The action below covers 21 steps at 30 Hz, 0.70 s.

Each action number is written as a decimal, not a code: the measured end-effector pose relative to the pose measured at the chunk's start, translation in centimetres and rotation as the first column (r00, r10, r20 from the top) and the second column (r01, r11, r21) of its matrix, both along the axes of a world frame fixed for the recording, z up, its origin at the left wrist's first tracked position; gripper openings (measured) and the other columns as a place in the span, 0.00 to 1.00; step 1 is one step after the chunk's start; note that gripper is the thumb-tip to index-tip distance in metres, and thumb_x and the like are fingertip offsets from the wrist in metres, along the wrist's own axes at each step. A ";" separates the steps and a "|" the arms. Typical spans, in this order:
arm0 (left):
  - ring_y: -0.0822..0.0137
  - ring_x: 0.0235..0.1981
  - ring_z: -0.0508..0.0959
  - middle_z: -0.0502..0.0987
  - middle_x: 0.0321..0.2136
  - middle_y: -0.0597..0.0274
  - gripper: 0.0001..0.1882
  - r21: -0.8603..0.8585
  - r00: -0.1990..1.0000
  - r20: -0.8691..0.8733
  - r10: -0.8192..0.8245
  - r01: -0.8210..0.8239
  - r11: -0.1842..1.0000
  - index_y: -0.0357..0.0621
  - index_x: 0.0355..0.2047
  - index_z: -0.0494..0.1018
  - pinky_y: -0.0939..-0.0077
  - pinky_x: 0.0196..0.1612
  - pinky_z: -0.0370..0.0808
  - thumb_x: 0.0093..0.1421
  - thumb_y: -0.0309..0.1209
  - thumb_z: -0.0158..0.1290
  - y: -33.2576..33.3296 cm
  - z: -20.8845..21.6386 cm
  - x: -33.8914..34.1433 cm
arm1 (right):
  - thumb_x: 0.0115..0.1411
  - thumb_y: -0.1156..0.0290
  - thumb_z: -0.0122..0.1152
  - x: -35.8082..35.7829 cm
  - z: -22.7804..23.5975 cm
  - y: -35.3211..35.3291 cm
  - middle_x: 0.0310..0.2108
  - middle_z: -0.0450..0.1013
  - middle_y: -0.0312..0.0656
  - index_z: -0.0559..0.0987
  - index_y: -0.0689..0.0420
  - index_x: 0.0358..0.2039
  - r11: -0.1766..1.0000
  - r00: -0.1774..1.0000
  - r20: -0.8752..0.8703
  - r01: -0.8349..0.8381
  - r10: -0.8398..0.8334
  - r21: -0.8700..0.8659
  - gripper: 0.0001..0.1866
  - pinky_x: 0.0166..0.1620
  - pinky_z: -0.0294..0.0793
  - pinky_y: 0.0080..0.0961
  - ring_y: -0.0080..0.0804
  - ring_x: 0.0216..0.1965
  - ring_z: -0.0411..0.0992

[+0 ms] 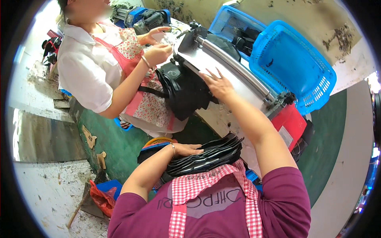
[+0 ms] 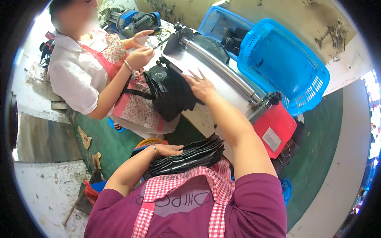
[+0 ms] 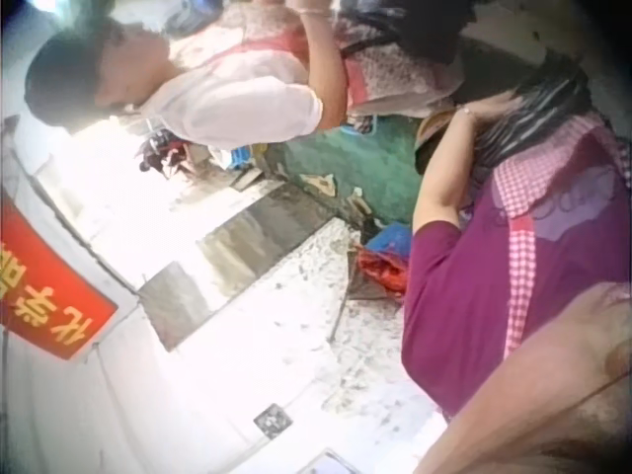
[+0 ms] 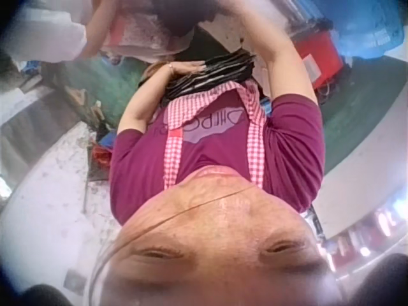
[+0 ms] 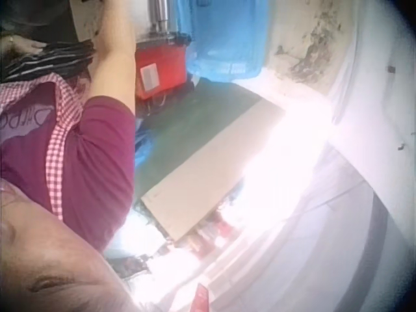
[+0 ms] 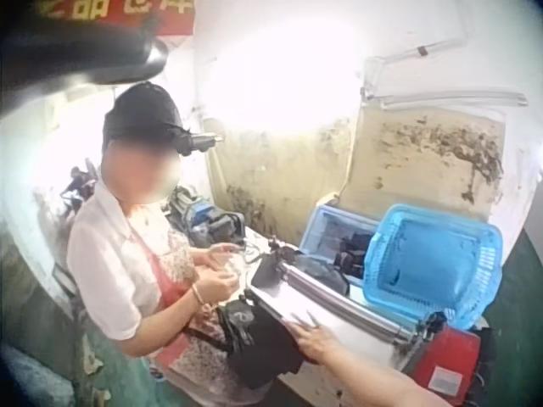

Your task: The person handles and arranges black shoe components in blue bins and feeds the pieces into an industrial processing machine with another worker.

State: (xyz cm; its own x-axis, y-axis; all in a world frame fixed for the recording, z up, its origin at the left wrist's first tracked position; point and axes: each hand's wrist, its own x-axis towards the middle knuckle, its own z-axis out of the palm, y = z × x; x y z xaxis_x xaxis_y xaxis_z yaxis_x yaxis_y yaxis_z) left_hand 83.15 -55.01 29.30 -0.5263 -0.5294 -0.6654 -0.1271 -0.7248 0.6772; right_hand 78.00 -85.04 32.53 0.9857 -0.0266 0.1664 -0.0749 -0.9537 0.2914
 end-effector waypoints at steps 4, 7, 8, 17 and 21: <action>0.56 0.69 0.50 0.47 0.68 0.41 0.58 -0.023 0.998 -0.027 -0.050 0.049 0.999 0.29 0.67 0.41 0.66 0.68 0.51 0.58 0.69 0.43 -0.1 -0.4 0.6 | 0.57 0.67 0.52 -0.4 3.5 -0.3 0.68 0.54 0.39 0.67 0.53 0.62 0.996 0.999 -0.051 -0.008 0.004 -0.087 0.30 0.72 0.35 0.48 0.30 0.72 0.42; 0.57 0.68 0.51 0.48 0.68 0.42 0.57 -0.033 0.995 -0.041 -0.086 0.085 0.996 0.28 0.67 0.42 0.66 0.68 0.51 0.58 0.69 0.42 -0.8 -0.3 0.8 | 0.57 0.65 0.55 -1.3 4.4 2.8 0.67 0.57 0.40 0.69 0.51 0.60 0.994 0.997 0.070 -0.052 0.045 0.099 0.28 0.71 0.37 0.49 0.32 0.72 0.43; 0.57 0.68 0.51 0.48 0.67 0.42 0.57 -0.039 0.994 -0.046 -0.096 0.095 0.995 0.28 0.67 0.42 0.66 0.68 0.51 0.58 0.69 0.42 -1.0 -0.3 0.9 | 0.57 0.61 0.57 -1.7 4.1 4.5 0.63 0.62 0.41 0.71 0.49 0.57 0.967 0.993 0.088 -0.098 0.079 0.237 0.26 0.70 0.41 0.50 0.36 0.71 0.47; 0.62 0.61 0.62 0.62 0.60 0.48 0.53 -0.072 0.981 -0.039 -0.191 0.188 0.979 0.29 0.64 0.53 0.67 0.63 0.60 0.59 0.68 0.43 -4.0 0.5 -0.3 | 0.65 0.35 0.39 -15.8 0.4 9.9 0.50 0.75 0.46 0.77 0.57 0.53 -0.190 0.719 -0.639 0.692 0.273 0.697 0.38 0.55 0.67 0.29 0.32 0.51 0.71; 0.64 0.58 0.64 0.64 0.57 0.50 0.52 -0.072 0.950 -0.148 -0.275 0.267 0.961 0.29 0.61 0.56 0.67 0.61 0.61 0.58 0.69 0.44 -5.5 -1.1 -1.2 | 0.62 0.36 0.46 -21.2 2.2 10.4 0.62 0.64 0.45 0.62 0.59 0.65 -0.596 0.876 -0.394 0.480 0.280 0.644 0.43 0.63 0.57 0.29 0.33 0.60 0.63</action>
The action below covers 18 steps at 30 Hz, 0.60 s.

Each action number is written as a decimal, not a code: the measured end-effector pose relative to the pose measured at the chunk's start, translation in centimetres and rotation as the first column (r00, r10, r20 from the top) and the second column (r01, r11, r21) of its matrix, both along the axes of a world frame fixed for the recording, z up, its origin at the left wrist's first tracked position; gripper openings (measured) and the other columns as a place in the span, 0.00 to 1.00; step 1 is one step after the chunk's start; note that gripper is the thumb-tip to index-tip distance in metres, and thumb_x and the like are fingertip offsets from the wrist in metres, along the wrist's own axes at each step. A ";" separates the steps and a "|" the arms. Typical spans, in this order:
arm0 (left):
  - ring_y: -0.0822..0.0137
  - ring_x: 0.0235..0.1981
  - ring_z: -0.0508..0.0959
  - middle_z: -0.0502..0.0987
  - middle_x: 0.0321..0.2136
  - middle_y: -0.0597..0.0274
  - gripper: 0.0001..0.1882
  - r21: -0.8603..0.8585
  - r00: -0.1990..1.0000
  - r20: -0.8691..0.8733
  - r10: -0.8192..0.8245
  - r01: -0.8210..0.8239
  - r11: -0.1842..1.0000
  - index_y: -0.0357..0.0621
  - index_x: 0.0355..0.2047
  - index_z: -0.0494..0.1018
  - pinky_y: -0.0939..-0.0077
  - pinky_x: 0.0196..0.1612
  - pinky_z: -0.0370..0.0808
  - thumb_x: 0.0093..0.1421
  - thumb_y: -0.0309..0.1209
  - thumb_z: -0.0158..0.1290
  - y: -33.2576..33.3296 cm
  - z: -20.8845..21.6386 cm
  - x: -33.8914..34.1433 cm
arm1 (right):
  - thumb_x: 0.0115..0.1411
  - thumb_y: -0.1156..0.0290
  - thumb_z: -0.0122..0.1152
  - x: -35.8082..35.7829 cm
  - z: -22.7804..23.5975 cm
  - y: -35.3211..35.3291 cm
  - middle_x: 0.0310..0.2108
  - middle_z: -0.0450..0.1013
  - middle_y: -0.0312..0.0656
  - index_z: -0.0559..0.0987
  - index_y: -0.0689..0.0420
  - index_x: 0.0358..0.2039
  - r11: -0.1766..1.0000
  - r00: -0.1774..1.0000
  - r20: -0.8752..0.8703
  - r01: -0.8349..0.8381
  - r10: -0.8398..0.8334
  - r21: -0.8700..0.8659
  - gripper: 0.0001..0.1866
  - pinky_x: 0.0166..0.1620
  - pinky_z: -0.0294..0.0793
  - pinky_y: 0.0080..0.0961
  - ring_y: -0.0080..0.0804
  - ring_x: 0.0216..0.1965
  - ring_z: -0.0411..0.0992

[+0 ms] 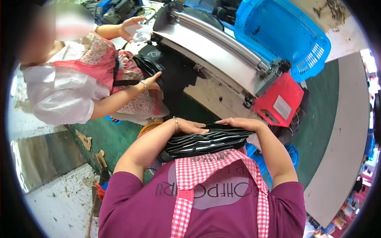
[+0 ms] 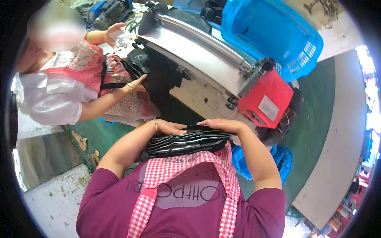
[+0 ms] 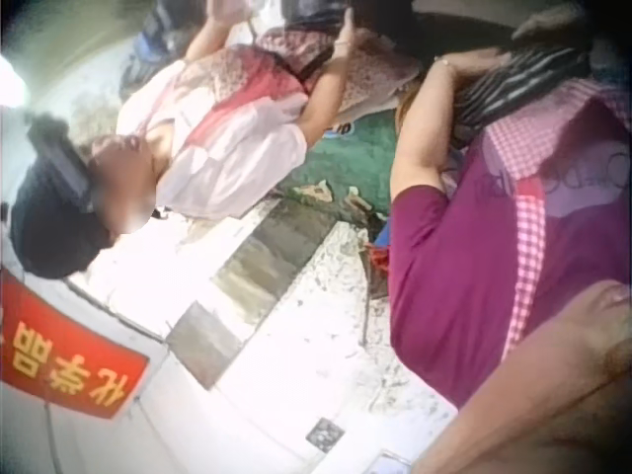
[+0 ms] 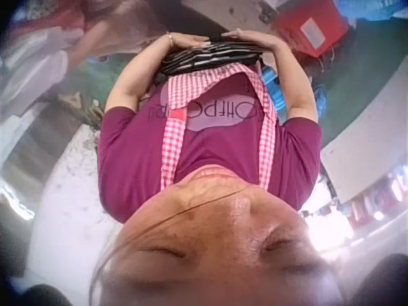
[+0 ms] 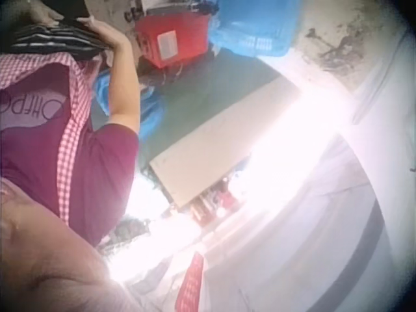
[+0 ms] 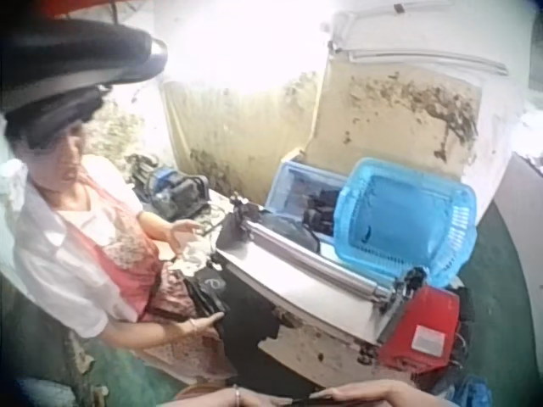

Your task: The person handles and arranges black shoe components in blue bins and feeds the pieces into an industrial processing machine with another worker.

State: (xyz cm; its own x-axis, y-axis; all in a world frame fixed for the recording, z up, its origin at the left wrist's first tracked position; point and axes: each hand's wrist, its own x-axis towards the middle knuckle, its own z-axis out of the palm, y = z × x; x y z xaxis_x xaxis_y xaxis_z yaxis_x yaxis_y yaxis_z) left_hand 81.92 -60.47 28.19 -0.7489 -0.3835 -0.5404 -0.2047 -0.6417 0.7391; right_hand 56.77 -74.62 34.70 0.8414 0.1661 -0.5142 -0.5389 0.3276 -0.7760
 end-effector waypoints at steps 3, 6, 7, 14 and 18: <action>0.60 0.64 0.58 0.58 0.63 0.46 0.56 0.001 0.998 0.033 -0.055 0.055 0.999 0.31 0.65 0.50 0.64 0.64 0.57 0.56 0.70 0.45 -1.4 0.5 -0.4 | 0.51 0.35 0.60 -3.4 1.9 1.3 0.66 0.56 0.47 0.55 0.58 0.68 0.990 0.982 0.189 0.025 0.001 -0.135 0.54 0.66 0.50 0.32 0.37 0.65 0.55; 0.60 0.65 0.56 0.55 0.65 0.47 0.56 0.008 0.995 0.040 -0.096 0.096 0.995 0.33 0.66 0.49 0.64 0.65 0.55 0.56 0.71 0.44 -2.4 0.9 -1.7 | 0.39 0.50 0.76 -4.9 3.2 3.7 0.68 0.50 0.53 0.49 0.55 0.70 0.844 0.957 0.237 -0.018 0.170 -0.535 0.63 0.69 0.46 0.38 0.49 0.69 0.49; 0.60 0.66 0.55 0.54 0.65 0.47 0.56 0.014 0.993 0.046 -0.111 0.110 0.994 0.34 0.67 0.48 0.64 0.66 0.54 0.56 0.71 0.43 -3.0 1.1 -2.1 | 0.39 0.53 0.76 -5.0 3.6 4.1 0.68 0.50 0.53 0.49 0.55 0.70 0.803 0.968 0.205 0.008 0.143 -0.596 0.62 0.69 0.47 0.39 0.50 0.69 0.49; 0.60 0.69 0.51 0.48 0.69 0.49 0.55 0.151 0.987 0.057 -0.147 0.137 0.979 0.40 0.69 0.45 0.63 0.68 0.50 0.56 0.72 0.40 -4.9 2.9 -4.2 | 0.38 0.62 0.77 -5.8 1.8 0.6 0.64 0.60 0.51 0.55 0.52 0.68 0.930 0.997 0.014 -0.070 0.081 -0.361 0.57 0.65 0.57 0.33 0.43 0.65 0.59; 0.62 0.65 0.59 0.53 0.68 0.53 0.51 0.195 0.995 0.058 -0.086 0.073 0.978 0.43 0.68 0.52 0.64 0.65 0.56 0.58 0.71 0.38 -4.0 -3.1 -4.4 | 0.37 0.69 0.72 -6.6 -1.1 0.5 0.60 0.65 0.49 0.57 0.52 0.68 0.922 0.984 0.168 0.011 0.059 -0.387 0.54 0.64 0.58 0.32 0.41 0.62 0.63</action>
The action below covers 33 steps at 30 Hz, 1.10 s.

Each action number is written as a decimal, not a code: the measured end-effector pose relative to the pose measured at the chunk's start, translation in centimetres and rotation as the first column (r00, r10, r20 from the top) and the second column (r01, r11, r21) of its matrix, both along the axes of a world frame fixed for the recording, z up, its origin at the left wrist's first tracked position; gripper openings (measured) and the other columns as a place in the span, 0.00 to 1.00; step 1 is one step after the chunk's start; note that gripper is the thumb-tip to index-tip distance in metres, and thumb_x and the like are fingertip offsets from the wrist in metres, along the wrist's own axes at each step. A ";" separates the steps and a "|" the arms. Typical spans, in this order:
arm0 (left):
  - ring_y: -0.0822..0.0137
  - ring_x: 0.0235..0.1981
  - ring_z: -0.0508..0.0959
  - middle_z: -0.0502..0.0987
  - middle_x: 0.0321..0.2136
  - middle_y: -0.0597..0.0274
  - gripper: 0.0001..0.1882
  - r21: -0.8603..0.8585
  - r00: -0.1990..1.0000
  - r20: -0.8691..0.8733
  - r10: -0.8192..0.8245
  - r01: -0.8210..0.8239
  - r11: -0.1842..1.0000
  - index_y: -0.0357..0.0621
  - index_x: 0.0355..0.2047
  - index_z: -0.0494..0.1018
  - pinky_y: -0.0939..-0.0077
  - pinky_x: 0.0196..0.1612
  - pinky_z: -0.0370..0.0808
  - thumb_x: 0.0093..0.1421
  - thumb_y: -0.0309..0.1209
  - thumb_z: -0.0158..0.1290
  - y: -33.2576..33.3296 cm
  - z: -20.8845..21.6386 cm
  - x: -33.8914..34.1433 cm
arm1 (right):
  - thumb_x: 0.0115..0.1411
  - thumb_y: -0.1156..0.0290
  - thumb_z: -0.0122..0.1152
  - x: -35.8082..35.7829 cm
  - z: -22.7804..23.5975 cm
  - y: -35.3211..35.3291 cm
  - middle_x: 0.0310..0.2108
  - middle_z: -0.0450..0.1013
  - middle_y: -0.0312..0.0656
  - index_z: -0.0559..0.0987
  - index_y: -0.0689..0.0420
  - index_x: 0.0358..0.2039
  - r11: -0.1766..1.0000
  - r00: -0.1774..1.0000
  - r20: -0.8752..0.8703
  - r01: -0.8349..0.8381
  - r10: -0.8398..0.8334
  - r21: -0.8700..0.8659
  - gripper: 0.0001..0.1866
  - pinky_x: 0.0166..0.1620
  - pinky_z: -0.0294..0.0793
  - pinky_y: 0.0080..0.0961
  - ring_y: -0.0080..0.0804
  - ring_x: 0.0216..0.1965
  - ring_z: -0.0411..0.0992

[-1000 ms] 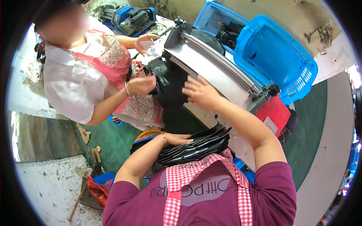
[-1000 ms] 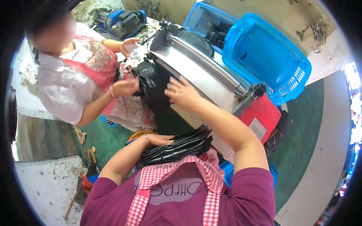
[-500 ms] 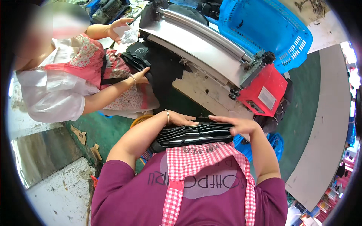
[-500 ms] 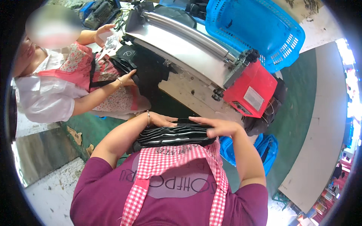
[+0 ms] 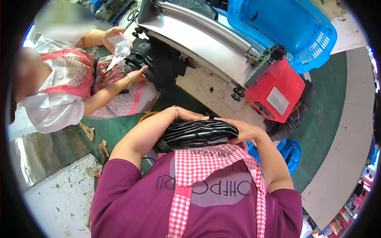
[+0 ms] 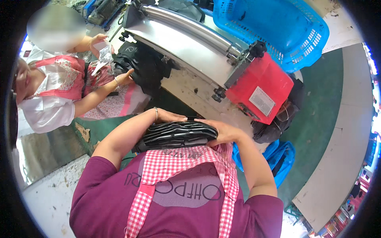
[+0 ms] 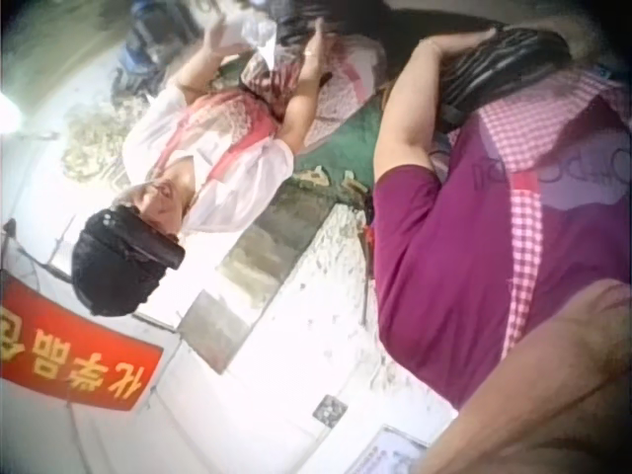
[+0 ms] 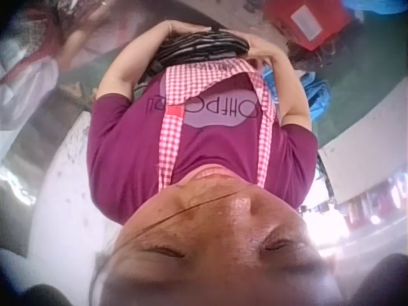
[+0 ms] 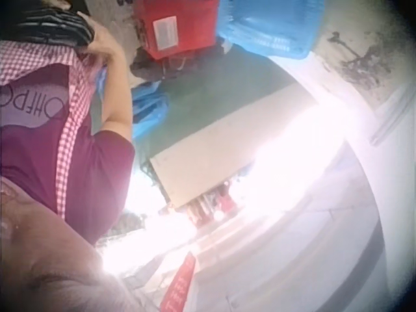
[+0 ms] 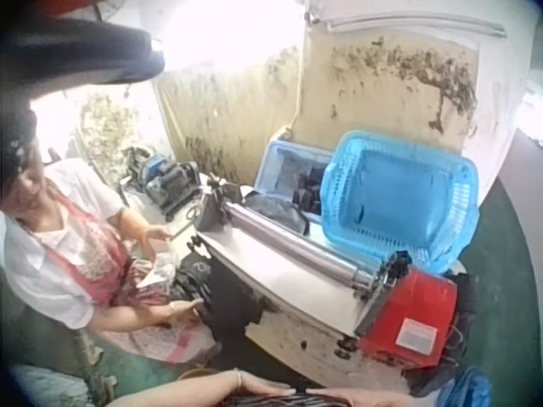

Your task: The person handles and arranges black shoe components in blue bins and feeds the pieces into an industrial processing machine with another worker.

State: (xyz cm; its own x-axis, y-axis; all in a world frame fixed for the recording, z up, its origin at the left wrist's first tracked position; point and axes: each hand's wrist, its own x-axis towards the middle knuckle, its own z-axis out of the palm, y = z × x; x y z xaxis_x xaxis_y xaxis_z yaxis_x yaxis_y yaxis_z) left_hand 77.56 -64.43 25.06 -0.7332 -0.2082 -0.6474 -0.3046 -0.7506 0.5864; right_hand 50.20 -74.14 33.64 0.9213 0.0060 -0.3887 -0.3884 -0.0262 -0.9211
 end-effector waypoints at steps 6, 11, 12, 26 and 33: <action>0.70 0.53 0.73 0.71 0.57 0.61 0.41 0.324 0.955 0.107 0.277 -0.297 0.898 0.47 0.63 0.64 0.71 0.58 0.68 0.60 0.65 0.44 0.8 0.8 0.3 | 0.38 0.71 0.69 -0.3 -1.8 -1.2 0.64 0.55 0.56 0.47 0.56 0.69 0.986 0.982 0.158 -0.081 0.103 -0.143 0.59 0.67 0.54 0.34 0.50 0.65 0.55; 0.70 0.50 0.75 0.74 0.54 0.60 0.39 0.274 0.940 0.187 0.287 -0.331 0.903 0.47 0.60 0.67 0.71 0.55 0.71 0.60 0.65 0.45 -1.7 3.6 -0.1 | 0.37 0.71 0.68 -0.4 -2.3 -2.3 0.64 0.56 0.52 0.51 0.52 0.69 0.986 0.977 0.213 0.016 0.020 -0.168 0.57 0.67 0.55 0.35 0.49 0.65 0.56; 0.70 0.50 0.75 0.74 0.54 0.60 0.39 0.213 0.943 0.190 0.275 -0.313 0.926 0.47 0.60 0.67 0.71 0.55 0.71 0.60 0.65 0.45 -2.1 3.1 0.0 | 0.37 0.71 0.68 -0.2 -2.6 -2.7 0.64 0.57 0.51 0.52 0.51 0.69 0.985 0.977 0.214 0.032 0.005 -0.167 0.56 0.66 0.56 0.35 0.48 0.65 0.57; 0.60 0.64 0.60 0.60 0.64 0.46 0.59 -0.017 0.937 -0.231 0.261 -0.272 0.962 0.33 0.67 0.49 0.68 0.66 0.55 0.45 0.53 0.67 -10.5 2.3 8.4 | 0.37 0.41 0.74 2.7 -5.5 -8.1 0.58 0.67 0.51 0.68 0.58 0.60 0.943 0.746 -0.603 0.332 -0.283 -0.032 0.53 0.63 0.61 0.34 0.43 0.61 0.63; 0.50 0.58 0.69 0.67 0.58 0.43 0.56 -0.596 0.890 0.456 -0.013 0.316 0.738 0.37 0.63 0.58 0.64 0.61 0.65 0.39 0.53 0.70 -13.3 3.7 10.4 | 0.40 0.39 0.72 3.0 -11.0 -8.1 0.55 0.72 0.46 0.73 0.52 0.57 0.913 0.767 -0.509 0.393 -0.391 -0.109 0.47 0.60 0.64 0.34 0.38 0.57 0.67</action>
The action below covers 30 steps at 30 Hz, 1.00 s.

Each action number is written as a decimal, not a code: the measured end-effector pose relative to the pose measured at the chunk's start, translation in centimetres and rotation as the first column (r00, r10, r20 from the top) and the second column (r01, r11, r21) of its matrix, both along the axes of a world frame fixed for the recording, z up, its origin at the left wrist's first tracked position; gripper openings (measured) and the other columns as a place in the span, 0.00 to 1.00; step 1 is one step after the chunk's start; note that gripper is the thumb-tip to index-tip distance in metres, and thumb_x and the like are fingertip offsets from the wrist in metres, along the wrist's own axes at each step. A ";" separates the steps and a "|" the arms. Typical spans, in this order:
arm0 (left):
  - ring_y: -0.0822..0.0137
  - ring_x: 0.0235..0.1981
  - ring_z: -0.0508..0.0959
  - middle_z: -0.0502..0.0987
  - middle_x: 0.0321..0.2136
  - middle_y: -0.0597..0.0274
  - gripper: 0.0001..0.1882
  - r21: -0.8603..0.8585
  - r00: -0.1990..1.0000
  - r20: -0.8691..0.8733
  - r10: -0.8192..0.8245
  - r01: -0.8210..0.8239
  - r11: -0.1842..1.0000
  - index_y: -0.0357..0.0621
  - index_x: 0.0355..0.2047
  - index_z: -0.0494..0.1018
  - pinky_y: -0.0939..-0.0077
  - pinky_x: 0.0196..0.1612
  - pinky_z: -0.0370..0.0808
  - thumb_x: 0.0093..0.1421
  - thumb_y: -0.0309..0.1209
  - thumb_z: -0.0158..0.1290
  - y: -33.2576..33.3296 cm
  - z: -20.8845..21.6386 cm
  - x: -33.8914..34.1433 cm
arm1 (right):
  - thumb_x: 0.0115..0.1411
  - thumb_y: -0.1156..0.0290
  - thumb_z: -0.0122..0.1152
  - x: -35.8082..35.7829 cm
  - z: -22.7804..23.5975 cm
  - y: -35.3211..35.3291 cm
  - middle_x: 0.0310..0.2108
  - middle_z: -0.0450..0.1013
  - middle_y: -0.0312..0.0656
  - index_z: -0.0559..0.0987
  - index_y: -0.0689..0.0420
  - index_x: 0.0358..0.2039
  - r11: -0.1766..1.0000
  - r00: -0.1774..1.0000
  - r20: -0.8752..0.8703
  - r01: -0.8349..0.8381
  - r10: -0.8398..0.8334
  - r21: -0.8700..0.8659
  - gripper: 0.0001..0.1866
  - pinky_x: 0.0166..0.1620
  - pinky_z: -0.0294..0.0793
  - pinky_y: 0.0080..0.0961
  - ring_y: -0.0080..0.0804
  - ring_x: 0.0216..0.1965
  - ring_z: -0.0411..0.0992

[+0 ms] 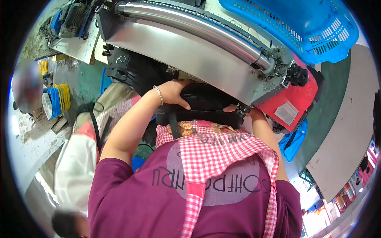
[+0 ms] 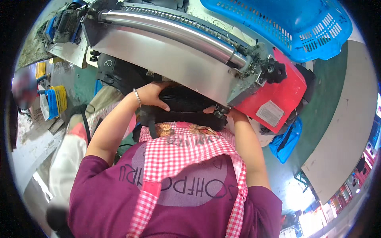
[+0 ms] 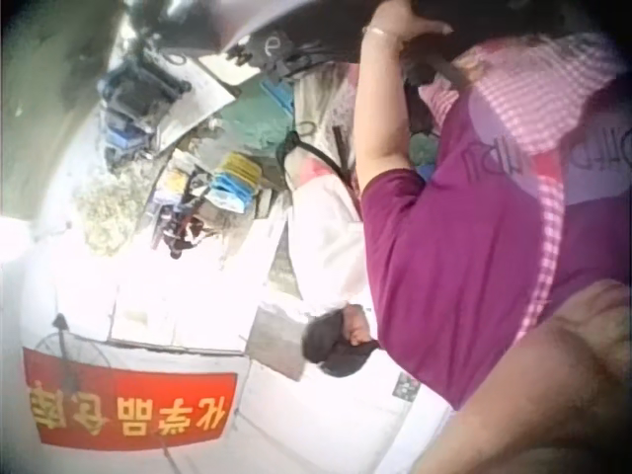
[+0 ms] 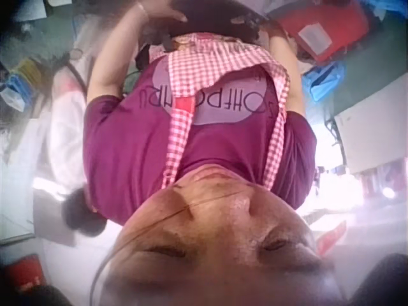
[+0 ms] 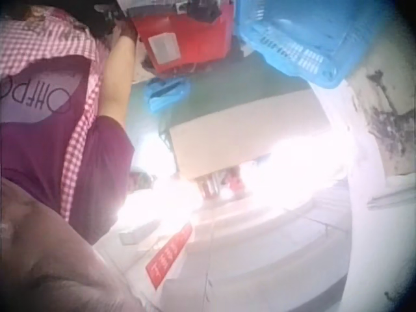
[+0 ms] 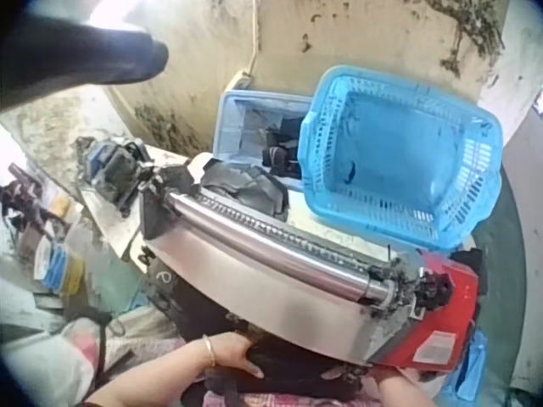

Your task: The person handles and arranges black shoe components in blue bins and feeds the pieces into an industrial processing machine with another worker.

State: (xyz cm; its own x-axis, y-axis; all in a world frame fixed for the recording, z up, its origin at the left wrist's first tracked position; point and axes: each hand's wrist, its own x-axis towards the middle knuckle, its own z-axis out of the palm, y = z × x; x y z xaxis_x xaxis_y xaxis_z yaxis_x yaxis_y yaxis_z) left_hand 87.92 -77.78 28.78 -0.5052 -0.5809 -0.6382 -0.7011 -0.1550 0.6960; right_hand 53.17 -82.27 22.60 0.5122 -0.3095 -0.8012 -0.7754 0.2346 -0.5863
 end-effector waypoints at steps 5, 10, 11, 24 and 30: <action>0.44 0.56 0.70 0.70 0.53 0.42 0.53 -0.455 0.950 0.266 0.164 -0.026 0.890 0.41 0.60 0.63 0.55 0.58 0.66 0.37 0.57 0.68 1.6 -0.7 0.1 | 0.40 0.40 0.73 0.9 2.1 -0.2 0.56 0.70 0.46 0.72 0.53 0.58 0.983 0.992 0.082 0.104 -0.092 -0.154 0.47 0.61 0.63 0.36 0.39 0.58 0.66; 0.52 0.67 0.55 0.60 0.63 0.56 0.53 -0.714 0.959 0.249 0.135 0.088 0.694 0.54 0.63 0.62 0.45 0.66 0.48 0.37 0.61 0.64 4.4 3.1 -3.9 | 0.40 0.42 0.74 1.5 5.0 0.2 0.57 0.69 0.47 0.71 0.53 0.58 0.962 0.984 0.101 0.166 -0.147 -0.217 0.47 0.62 0.62 0.37 0.40 0.60 0.64; 0.51 0.68 0.54 0.58 0.65 0.57 0.56 -0.706 0.956 0.280 0.088 0.143 0.693 0.57 0.65 0.58 0.45 0.67 0.46 0.35 0.58 0.66 4.7 3.0 -4.6 | 0.39 0.42 0.75 1.6 5.4 0.1 0.58 0.67 0.47 0.71 0.53 0.58 0.953 0.976 0.103 0.210 -0.192 -0.218 0.48 0.62 0.61 0.37 0.41 0.60 0.63; 0.56 0.50 0.69 0.68 0.49 0.58 0.42 -0.695 0.939 0.199 0.279 -0.065 0.716 0.53 0.57 0.67 0.59 0.52 0.64 0.40 0.44 0.68 8.4 3.0 -5.1 | 0.40 0.46 0.76 1.1 6.1 2.2 0.56 0.69 0.51 0.68 0.60 0.58 0.935 0.988 -0.072 0.101 -0.133 -0.339 0.49 0.60 0.66 0.33 0.40 0.59 0.66; 0.57 0.48 0.74 0.76 0.43 0.60 0.13 -0.227 0.904 -0.335 0.264 -0.349 0.909 0.42 0.41 0.77 0.63 0.54 0.68 0.53 0.24 0.55 15.9 9.5 -2.6 | 0.43 0.45 0.74 0.7 5.4 3.2 0.58 0.67 0.54 0.68 0.62 0.58 0.882 0.992 -0.003 0.112 -0.127 -0.458 0.48 0.60 0.64 0.34 0.44 0.60 0.65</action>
State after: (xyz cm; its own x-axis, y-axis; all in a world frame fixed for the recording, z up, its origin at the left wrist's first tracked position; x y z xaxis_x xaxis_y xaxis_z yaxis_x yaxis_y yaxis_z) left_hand 85.28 -61.85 38.30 -0.4104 -0.8671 -0.2824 -0.4096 -0.1015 0.9066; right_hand 53.83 -79.11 27.96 0.4250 -0.7016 -0.5720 -0.7785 0.0392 -0.6265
